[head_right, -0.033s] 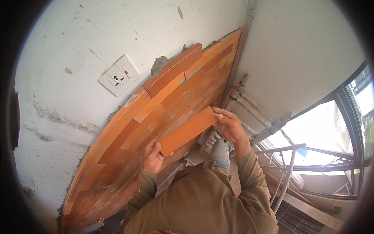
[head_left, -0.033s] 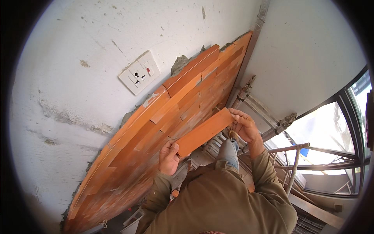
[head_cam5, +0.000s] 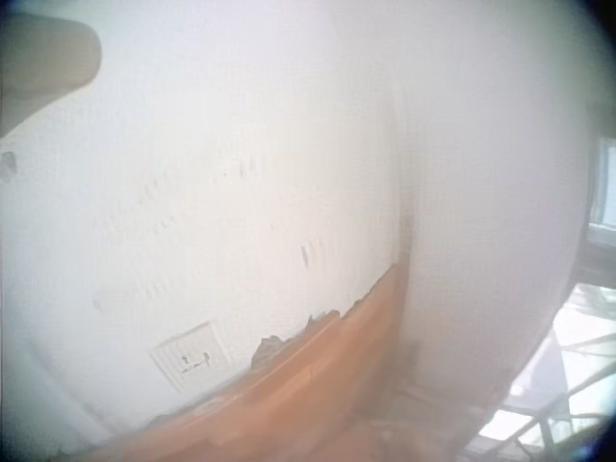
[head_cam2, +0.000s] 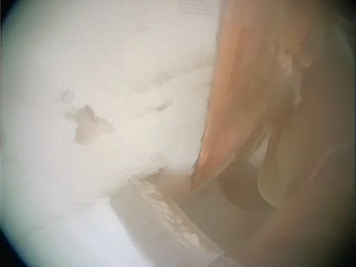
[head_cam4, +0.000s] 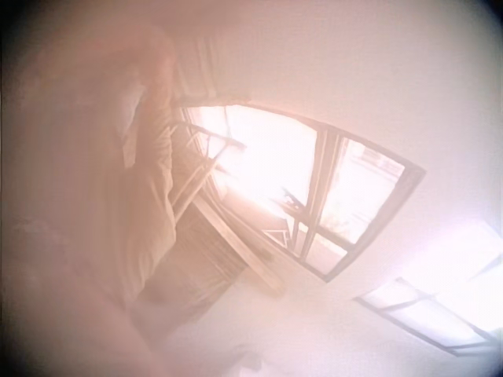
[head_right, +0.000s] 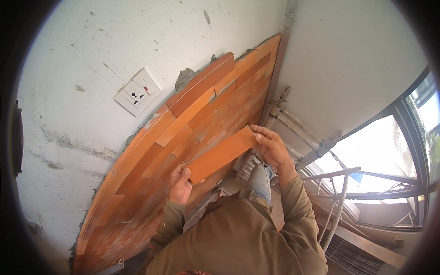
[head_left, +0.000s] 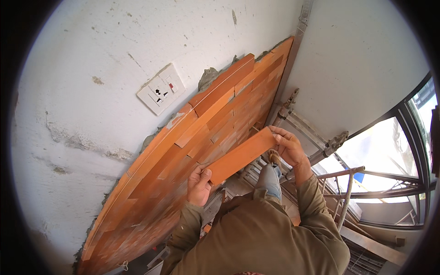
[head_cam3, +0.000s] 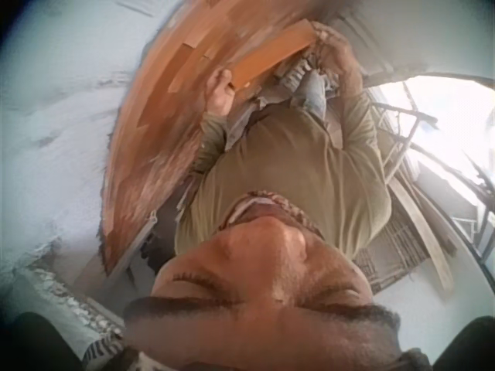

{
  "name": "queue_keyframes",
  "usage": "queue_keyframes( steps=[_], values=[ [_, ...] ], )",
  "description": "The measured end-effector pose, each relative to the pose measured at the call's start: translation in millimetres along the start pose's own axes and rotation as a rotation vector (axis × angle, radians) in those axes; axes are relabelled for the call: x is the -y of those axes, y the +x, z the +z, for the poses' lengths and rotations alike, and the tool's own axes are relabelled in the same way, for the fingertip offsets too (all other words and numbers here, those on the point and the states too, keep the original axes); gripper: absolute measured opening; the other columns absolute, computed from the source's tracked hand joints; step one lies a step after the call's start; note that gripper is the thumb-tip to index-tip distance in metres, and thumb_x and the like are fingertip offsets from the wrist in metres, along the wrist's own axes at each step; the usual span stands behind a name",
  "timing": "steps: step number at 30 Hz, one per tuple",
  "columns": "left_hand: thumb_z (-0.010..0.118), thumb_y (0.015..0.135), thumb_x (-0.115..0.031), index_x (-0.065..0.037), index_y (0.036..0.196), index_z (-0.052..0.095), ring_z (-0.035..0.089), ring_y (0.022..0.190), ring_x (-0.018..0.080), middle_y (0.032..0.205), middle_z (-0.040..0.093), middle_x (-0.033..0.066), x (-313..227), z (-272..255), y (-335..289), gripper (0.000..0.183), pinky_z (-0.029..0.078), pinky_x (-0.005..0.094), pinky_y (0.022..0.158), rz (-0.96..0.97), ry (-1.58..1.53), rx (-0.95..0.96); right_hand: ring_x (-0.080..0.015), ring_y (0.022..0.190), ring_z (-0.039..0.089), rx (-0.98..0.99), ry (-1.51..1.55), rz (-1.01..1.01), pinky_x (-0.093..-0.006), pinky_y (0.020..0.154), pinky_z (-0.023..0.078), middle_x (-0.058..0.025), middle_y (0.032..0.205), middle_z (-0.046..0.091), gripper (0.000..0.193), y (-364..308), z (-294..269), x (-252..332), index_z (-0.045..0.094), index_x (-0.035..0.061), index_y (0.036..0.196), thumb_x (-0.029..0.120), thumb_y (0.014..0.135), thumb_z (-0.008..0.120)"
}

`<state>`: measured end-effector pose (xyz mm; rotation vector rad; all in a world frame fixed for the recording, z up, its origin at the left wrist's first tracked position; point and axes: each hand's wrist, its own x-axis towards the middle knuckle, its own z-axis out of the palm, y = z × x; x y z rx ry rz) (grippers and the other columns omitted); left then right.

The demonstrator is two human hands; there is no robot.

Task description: The person applies adhesive to rectangular terracotta tiles using a trowel and places them onto a wall in a staggered pattern. The person works from a metal scaffolding ladder, repeatedly picking up tiles, spreading mortar, and pressing them into the wall surface.

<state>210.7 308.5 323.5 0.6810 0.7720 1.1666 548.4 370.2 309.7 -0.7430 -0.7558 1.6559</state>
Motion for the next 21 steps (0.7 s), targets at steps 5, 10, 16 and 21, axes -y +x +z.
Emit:
queue_keyframes(
  steps=[5, 10, 16, 21],
  values=[
    [0.066, 0.098, -0.016, 0.002, 0.122, 0.058, 0.063, 0.097, 0.0152, 0.107, 0.064, 0.0081, -21, 29, 30, 0.032, 0.056, 0.0323, 0.084, 0.123, 0.359, 0.063, -0.0112, 0.096, 0.063, 0.1, -0.614, -0.066, -0.0224, 0.085, 0.049, -0.0076, 0.11, 0.065, 0.054, 14, 0, 76, 0.051, -0.004, 0.139, 0.018, 0.094, 0.071],
    [0.073, 0.093, -0.02, 0.005, 0.115, 0.063, 0.062, 0.093, 0.0175, 0.093, 0.063, 0.0076, -77, 133, 57, 0.034, 0.051, 0.0314, 0.077, 0.432, 0.667, 0.185, -0.0157, 0.103, 0.06, 0.128, -1.066, -0.286, -0.0316, 0.093, 0.051, -0.0076, 0.122, 0.062, 0.048, 53, 8, 177, 0.053, 0.0066, 0.139, 0.008, 0.093, 0.067],
    [0.075, 0.086, -0.016, 0.004, 0.108, 0.069, 0.063, 0.089, 0.0209, 0.099, 0.068, 0.0135, -138, 219, 135, 0.03, 0.05, 0.0343, 0.078, 1.026, 1.409, 0.104, -0.0238, 0.102, 0.063, -0.076, -1.339, -0.643, -0.0384, 0.095, 0.048, -0.007, 0.12, 0.067, 0.033, 125, 19, 271, 0.06, 0.0105, 0.125, 0.008, 0.092, 0.061],
    [0.072, 0.084, -0.017, 0.001, 0.104, 0.071, 0.068, 0.086, 0.025, 0.094, 0.072, 0.0133, -159, 266, 200, 0.027, 0.053, 0.0373, 0.079, 0.988, 1.681, -0.001, -0.0254, 0.102, 0.065, -0.075, -1.455, -0.901, -0.0403, 0.092, 0.049, -0.0084, 0.115, 0.069, 0.027, 203, 0, 308, 0.06, 0.0108, 0.122, 0.008, 0.095, 0.06]
  ],
)
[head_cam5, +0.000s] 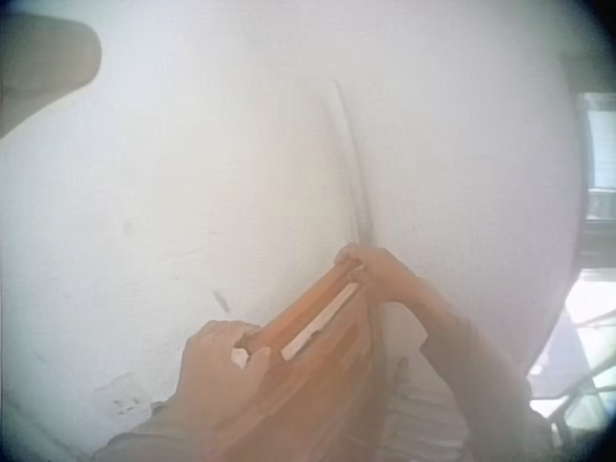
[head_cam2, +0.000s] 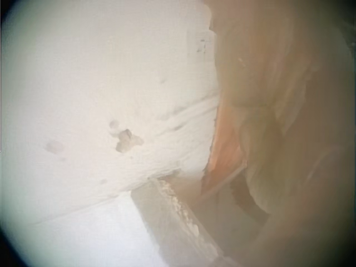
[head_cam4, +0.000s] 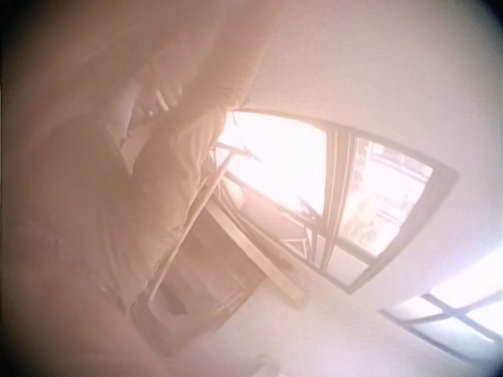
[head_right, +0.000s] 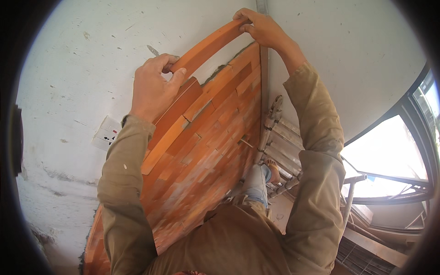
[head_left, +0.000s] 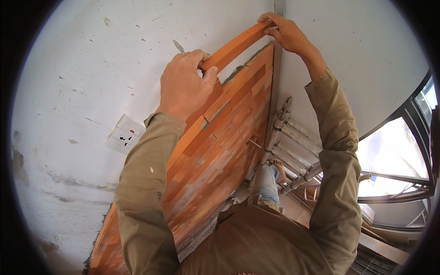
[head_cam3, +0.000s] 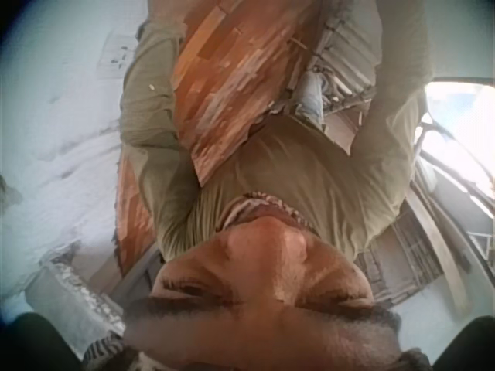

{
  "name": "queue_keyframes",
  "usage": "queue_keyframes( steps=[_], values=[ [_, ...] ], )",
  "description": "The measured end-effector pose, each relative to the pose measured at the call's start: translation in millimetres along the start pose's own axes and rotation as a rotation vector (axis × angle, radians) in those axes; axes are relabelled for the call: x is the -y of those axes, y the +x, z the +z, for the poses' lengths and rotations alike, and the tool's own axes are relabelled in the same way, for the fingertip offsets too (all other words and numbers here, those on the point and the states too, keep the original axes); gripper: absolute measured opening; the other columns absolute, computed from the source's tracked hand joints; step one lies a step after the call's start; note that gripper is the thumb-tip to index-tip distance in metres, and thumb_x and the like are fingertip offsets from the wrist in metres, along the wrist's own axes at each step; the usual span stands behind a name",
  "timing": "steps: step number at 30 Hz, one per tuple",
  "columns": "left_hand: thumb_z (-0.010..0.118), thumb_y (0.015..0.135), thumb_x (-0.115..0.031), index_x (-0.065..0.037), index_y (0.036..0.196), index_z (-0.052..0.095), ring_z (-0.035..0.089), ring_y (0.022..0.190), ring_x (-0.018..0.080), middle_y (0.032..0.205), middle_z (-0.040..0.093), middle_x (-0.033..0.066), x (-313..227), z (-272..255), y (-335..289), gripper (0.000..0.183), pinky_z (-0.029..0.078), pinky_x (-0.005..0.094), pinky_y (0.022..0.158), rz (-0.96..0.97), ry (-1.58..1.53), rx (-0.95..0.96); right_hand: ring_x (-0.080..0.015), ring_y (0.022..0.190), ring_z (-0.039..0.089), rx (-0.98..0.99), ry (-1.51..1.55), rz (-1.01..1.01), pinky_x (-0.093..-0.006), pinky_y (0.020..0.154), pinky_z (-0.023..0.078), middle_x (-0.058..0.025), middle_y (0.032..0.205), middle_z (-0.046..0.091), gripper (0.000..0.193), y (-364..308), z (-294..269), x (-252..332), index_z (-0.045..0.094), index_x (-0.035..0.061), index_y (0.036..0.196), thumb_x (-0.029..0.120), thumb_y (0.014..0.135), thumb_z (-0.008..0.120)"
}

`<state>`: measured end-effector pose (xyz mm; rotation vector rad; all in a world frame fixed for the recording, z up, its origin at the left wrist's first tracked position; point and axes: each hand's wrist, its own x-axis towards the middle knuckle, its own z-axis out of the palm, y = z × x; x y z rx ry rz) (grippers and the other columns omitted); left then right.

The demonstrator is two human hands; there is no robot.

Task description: The person applies adhesive to rectangular terracotta tiles using a trowel and places them onto a wall in a staggered pattern. The person works from a metal scaffolding ladder, repeatedly picking up tiles, spreading mortar, and pressing them into the wall surface.

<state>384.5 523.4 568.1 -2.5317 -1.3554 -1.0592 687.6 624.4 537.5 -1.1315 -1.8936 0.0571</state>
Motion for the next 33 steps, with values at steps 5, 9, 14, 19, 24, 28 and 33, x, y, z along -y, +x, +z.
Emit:
queue_keyframes(
  steps=[5, 9, 14, 19, 24, 28, 33],
  values=[
    [0.07, 0.084, -0.024, 0.0, 0.099, 0.071, 0.07, 0.084, 0.0293, 0.089, 0.074, 0.0154, 4, 27, 39, 0.028, 0.055, 0.0397, 0.078, -0.213, 0.177, 0.23, -0.0284, 0.102, 0.066, 0.103, -0.049, 0.027, -0.0417, 0.091, 0.049, -0.0104, 0.112, 0.07, 0.024, 34, 16, -48, 0.06, 0.0079, 0.118, 0.006, 0.094, 0.06],
    [0.072, 0.082, -0.021, 0.0, 0.098, 0.071, 0.071, 0.083, 0.03, 0.089, 0.073, 0.0163, 12, 45, 51, 0.026, 0.055, 0.04, 0.078, -0.263, 0.24, 0.309, -0.0297, 0.098, 0.066, 0.154, -0.104, -0.008, -0.0416, 0.088, 0.049, -0.0125, 0.105, 0.071, 0.026, 42, 28, -66, 0.059, 0.0061, 0.117, 0.004, 0.091, 0.061],
    [0.074, 0.08, -0.019, 0.0, 0.097, 0.071, 0.07, 0.085, 0.03, 0.09, 0.073, 0.017, 13, 53, 66, 0.026, 0.055, 0.0394, 0.078, -0.294, 0.301, 0.444, -0.03, 0.096, 0.068, 0.174, -0.153, -0.048, -0.0425, 0.087, 0.05, -0.0144, 0.101, 0.072, 0.027, 44, 36, -86, 0.061, 0.0043, 0.117, 0.004, 0.09, 0.06],
    [0.073, 0.078, -0.014, 0.0, 0.079, 0.066, 0.068, 0.079, 0.0341, 0.081, 0.069, 0.0186, 17, 63, 64, 0.016, 0.054, 0.0437, 0.073, -0.24, 0.272, 0.402, -0.029, 0.098, 0.067, 0.239, -0.168, 0.029, -0.042, 0.089, 0.05, -0.0152, 0.106, 0.071, 0.026, 36, 39, -93, 0.064, 0.0039, 0.117, 0.004, 0.091, 0.059],
    [0.072, 0.078, -0.011, 0.0, 0.071, 0.064, 0.067, 0.076, 0.0353, 0.08, 0.069, 0.0195, 20, 71, 64, 0.016, 0.055, 0.0451, 0.07, -0.231, 0.296, 0.414, -0.0286, 0.102, 0.067, 0.297, -0.198, 0.01, -0.0414, 0.09, 0.051, -0.0132, 0.11, 0.07, 0.027, 34, 38, -94, 0.065, 0.0055, 0.119, 0.008, 0.092, 0.062],
    [0.072, 0.079, -0.011, 0.002, 0.071, 0.063, 0.068, 0.077, 0.0352, 0.083, 0.07, 0.0208, 20, 71, 68, 0.018, 0.057, 0.0446, 0.071, -0.228, 0.309, 0.478, -0.0283, 0.106, 0.065, 0.333, -0.293, 0.008, -0.0414, 0.092, 0.05, -0.0092, 0.116, 0.069, 0.029, 33, 39, -91, 0.066, 0.0088, 0.121, 0.011, 0.093, 0.063],
    [0.08, 0.077, -0.019, 0.001, 0.082, 0.072, 0.07, 0.08, 0.0328, 0.084, 0.072, 0.02, 26, 77, 72, 0.022, 0.056, 0.0404, 0.073, -0.266, 0.371, 0.558, -0.0273, 0.11, 0.063, 0.372, -0.425, 0.015, -0.0398, 0.095, 0.049, -0.007, 0.12, 0.068, 0.029, 31, 40, -88, 0.068, 0.0122, 0.122, 0.018, 0.093, 0.065]
  ],
)
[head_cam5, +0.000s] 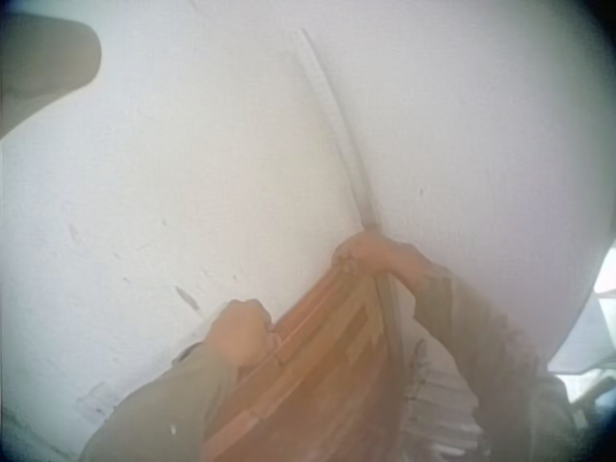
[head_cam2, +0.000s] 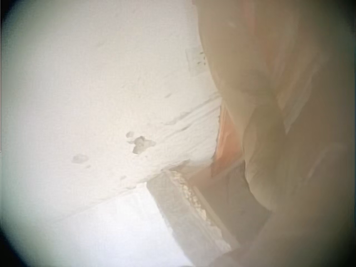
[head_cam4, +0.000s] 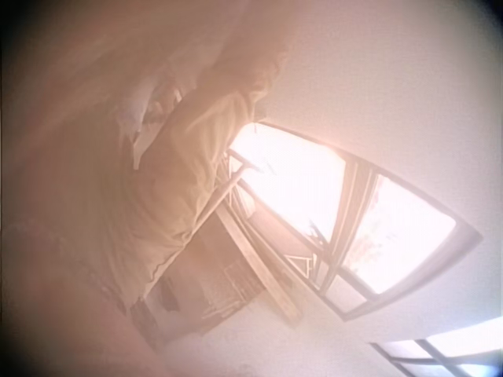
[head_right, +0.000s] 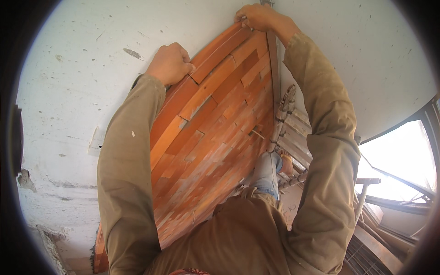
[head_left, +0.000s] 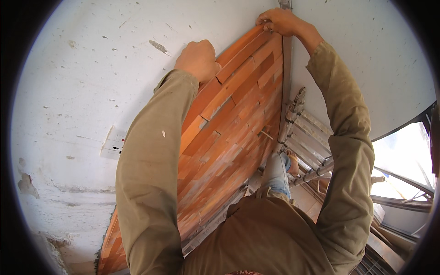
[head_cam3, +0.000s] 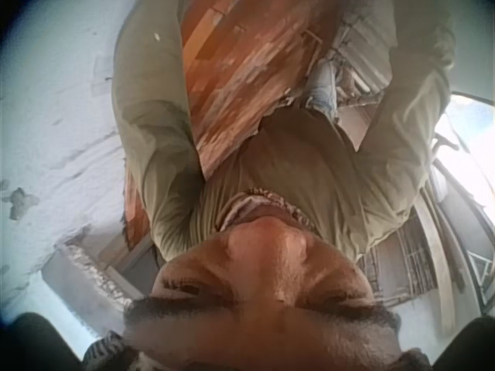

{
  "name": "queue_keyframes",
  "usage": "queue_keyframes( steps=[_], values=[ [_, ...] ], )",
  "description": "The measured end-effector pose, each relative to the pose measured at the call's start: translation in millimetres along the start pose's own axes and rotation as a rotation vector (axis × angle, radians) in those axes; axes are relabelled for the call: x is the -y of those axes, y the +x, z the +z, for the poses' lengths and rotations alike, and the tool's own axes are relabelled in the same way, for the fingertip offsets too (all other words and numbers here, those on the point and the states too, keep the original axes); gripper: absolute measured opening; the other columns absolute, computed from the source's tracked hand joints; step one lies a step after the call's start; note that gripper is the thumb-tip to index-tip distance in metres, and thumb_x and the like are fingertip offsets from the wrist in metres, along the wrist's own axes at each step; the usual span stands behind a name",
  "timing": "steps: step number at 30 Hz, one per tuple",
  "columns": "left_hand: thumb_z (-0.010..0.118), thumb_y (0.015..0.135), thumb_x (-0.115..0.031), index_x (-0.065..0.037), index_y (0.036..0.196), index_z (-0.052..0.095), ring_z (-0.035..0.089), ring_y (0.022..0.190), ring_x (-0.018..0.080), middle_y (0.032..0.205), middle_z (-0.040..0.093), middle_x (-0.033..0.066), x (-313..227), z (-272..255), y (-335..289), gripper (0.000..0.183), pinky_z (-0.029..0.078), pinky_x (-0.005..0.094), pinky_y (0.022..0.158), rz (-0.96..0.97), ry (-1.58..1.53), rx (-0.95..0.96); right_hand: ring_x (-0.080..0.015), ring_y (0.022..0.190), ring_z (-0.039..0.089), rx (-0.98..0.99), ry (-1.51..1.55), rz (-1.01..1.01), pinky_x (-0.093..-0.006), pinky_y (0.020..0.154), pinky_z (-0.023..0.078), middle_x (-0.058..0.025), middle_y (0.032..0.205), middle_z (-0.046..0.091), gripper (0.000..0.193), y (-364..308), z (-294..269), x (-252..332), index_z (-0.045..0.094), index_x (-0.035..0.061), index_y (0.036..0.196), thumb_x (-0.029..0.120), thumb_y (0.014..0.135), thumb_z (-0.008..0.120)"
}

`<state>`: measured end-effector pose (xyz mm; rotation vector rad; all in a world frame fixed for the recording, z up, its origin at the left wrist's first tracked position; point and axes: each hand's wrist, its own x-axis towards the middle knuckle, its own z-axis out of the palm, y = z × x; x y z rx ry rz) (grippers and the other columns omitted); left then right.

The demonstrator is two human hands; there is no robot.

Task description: The person applies adhesive to rectangular terracotta tiles using a trowel and places them onto a wall in a staggered pattern. The person works from a metal scaffolding ladder, repeatedly picking up tiles, spreading mortar, and pressing them into the wall surface.

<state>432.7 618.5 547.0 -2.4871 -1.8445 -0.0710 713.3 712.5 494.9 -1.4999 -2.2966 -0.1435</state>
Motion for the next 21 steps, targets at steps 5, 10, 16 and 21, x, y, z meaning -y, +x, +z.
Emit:
queue_keyframes(
  steps=[5, 10, 16, 21],
  values=[
    [0.08, 0.078, -0.019, -0.001, 0.083, 0.073, 0.07, 0.077, 0.031, 0.082, 0.072, 0.0187, 5, 3, 3, 0.02, 0.056, 0.0397, 0.069, 0.015, 0.017, -0.007, -0.0286, 0.109, 0.063, -0.008, -0.026, -0.089, -0.0399, 0.095, 0.048, -0.0102, 0.116, 0.069, 0.026, 8, 8, -6, 0.069, 0.0092, 0.116, 0.019, 0.093, 0.062],
    [0.074, 0.079, -0.013, 0.002, 0.082, 0.069, 0.068, 0.064, 0.0271, 0.076, 0.071, 0.0181, -4, -1, 6, 0.016, 0.057, 0.0374, 0.063, -0.016, -0.006, 0.057, -0.0333, 0.107, 0.065, -0.093, -0.081, -0.249, -0.0448, 0.095, 0.048, -0.014, 0.116, 0.071, 0.028, 29, 47, -48, 0.074, 0.007, 0.108, 0.021, 0.09, 0.058],
    [0.077, 0.081, -0.016, 0.002, 0.082, 0.071, 0.065, 0.052, 0.0205, 0.069, 0.07, 0.015, -2, -1, 6, 0.018, 0.055, 0.0339, 0.056, -0.004, 0.011, 0.037, -0.0355, 0.103, 0.066, -0.044, -0.114, -0.257, -0.0459, 0.095, 0.049, -0.0165, 0.111, 0.072, 0.028, 29, 37, -34, 0.074, 0.0066, 0.108, 0.021, 0.089, 0.059],
    [0.077, 0.081, -0.016, 0.001, 0.081, 0.072, 0.066, 0.054, 0.0223, 0.069, 0.07, 0.0157, 0, 8, 10, 0.019, 0.056, 0.0352, 0.058, 0.025, 0.02, 0.009, -0.0358, 0.101, 0.067, -0.11, -0.056, -0.244, -0.0456, 0.093, 0.05, -0.0178, 0.108, 0.071, 0.027, 22, 35, -31, 0.074, 0.006, 0.105, 0.021, 0.088, 0.059]
  ],
)
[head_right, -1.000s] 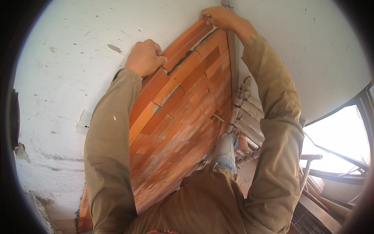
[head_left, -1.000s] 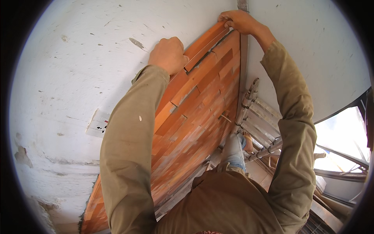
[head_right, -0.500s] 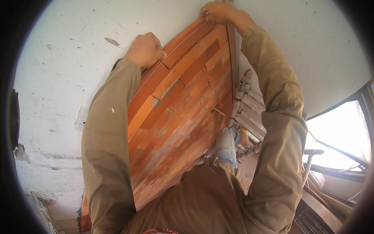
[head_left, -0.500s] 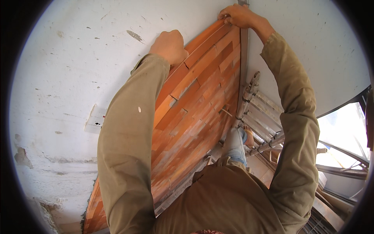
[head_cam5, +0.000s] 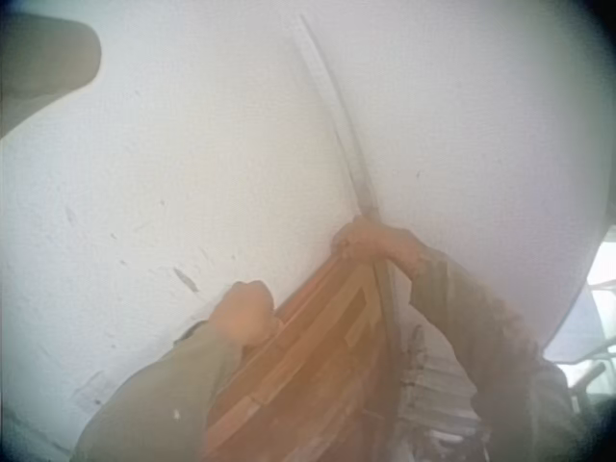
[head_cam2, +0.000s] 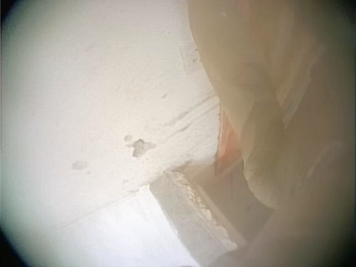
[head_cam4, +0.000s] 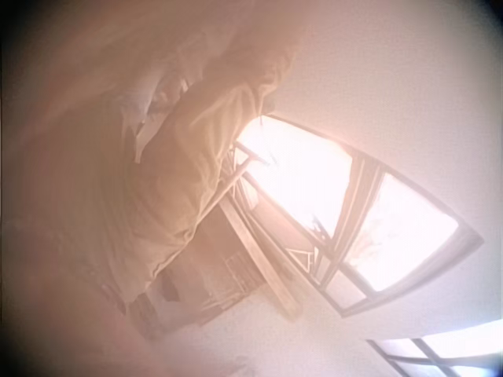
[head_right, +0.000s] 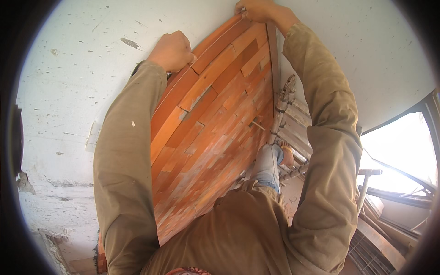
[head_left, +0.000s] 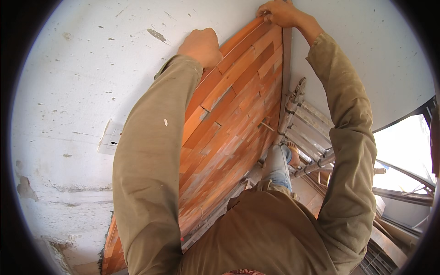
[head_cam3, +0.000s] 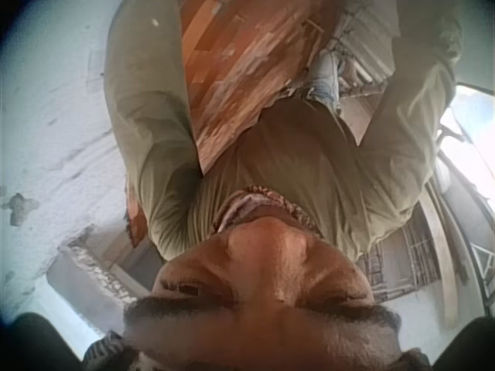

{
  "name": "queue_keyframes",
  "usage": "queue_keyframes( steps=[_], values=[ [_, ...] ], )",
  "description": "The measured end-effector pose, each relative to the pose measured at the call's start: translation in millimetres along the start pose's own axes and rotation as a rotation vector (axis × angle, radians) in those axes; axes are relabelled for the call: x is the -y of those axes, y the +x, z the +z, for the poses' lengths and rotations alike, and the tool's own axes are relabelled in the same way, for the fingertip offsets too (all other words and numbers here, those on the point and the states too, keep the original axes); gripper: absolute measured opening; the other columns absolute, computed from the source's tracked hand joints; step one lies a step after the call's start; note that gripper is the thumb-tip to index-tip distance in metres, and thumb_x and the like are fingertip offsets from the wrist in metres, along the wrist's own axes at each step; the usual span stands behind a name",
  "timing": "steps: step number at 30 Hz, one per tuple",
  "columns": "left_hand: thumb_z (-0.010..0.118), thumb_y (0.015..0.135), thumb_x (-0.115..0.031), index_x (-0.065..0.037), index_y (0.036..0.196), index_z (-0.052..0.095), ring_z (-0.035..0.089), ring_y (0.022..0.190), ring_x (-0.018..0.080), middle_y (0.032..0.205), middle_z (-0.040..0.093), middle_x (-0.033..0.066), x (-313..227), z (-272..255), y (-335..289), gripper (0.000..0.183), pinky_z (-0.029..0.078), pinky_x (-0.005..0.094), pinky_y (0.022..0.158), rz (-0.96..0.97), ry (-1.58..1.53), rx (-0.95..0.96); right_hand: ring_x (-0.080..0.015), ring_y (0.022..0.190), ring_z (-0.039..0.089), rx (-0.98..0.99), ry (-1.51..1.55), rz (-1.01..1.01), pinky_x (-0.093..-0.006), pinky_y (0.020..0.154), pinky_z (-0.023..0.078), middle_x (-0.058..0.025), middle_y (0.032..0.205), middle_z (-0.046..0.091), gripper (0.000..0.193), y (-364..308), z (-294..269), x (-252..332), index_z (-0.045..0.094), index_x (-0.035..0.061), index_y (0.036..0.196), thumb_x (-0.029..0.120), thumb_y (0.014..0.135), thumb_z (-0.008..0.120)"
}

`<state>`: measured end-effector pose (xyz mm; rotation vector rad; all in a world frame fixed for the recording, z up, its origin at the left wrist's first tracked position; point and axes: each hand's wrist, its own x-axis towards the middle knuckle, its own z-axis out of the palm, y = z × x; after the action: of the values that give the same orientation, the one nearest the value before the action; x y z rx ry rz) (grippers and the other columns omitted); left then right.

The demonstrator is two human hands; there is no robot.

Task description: The person applies adhesive to rectangular terracotta tiles using a trowel and places them onto a wall in a staggered pattern. The person works from a metal scaffolding ladder, repeatedly picking up tiles, spreading mortar, and pressing them into the wall surface.

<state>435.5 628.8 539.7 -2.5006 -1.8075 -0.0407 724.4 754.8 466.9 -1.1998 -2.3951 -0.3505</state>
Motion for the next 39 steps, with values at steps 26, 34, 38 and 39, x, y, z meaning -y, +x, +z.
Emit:
queue_keyframes(
  steps=[26, 34, 38, 39],
  values=[
    [0.079, 0.082, -0.02, -0.001, 0.087, 0.075, 0.071, 0.088, 0.0332, 0.089, 0.074, 0.0203, 4, -1, -7, 0.02, 0.056, 0.0414, 0.08, 0.033, 0.001, 0.001, -0.026, 0.122, 0.059, -0.409, 0.778, 0.646, -0.0373, 0.105, 0.043, -0.0166, 0.127, 0.066, 0.041, -53, 60, 57, 0.062, 0.0007, 0.132, 0.025, 0.1, 0.057],
    [0.079, 0.081, -0.02, -0.001, 0.086, 0.075, 0.071, 0.087, 0.0333, 0.088, 0.074, 0.0206, 2, -2, -6, 0.021, 0.056, 0.0413, 0.08, 0.038, 0.009, 0.009, -0.0262, 0.126, 0.055, -0.403, 0.957, 0.653, -0.0372, 0.109, 0.04, -0.016, 0.132, 0.063, 0.046, -52, 62, 53, 0.061, -0.0007, 0.134, 0.032, 0.101, 0.058],
    [0.079, 0.08, -0.019, -0.001, 0.084, 0.075, 0.071, 0.085, 0.0332, 0.087, 0.073, 0.0206, 5, -1, -6, 0.019, 0.055, 0.0412, 0.078, 0.066, 0.017, -0.012, -0.0247, 0.125, 0.055, -0.419, 0.967, 0.686, -0.0366, 0.107, 0.041, -0.0156, 0.133, 0.062, 0.046, -52, 59, 59, 0.061, -0.0004, 0.134, 0.032, 0.101, 0.059],
    [0.079, 0.08, -0.019, -0.001, 0.084, 0.075, 0.071, 0.085, 0.0332, 0.086, 0.073, 0.0205, 6, 0, -5, 0.019, 0.055, 0.0411, 0.078, 0.072, 0.012, -0.01, -0.0243, 0.125, 0.055, -0.429, 0.959, 0.687, -0.0365, 0.107, 0.041, -0.0154, 0.132, 0.062, 0.046, -52, 60, 59, 0.061, -0.0004, 0.133, 0.032, 0.101, 0.059]
  ],
)
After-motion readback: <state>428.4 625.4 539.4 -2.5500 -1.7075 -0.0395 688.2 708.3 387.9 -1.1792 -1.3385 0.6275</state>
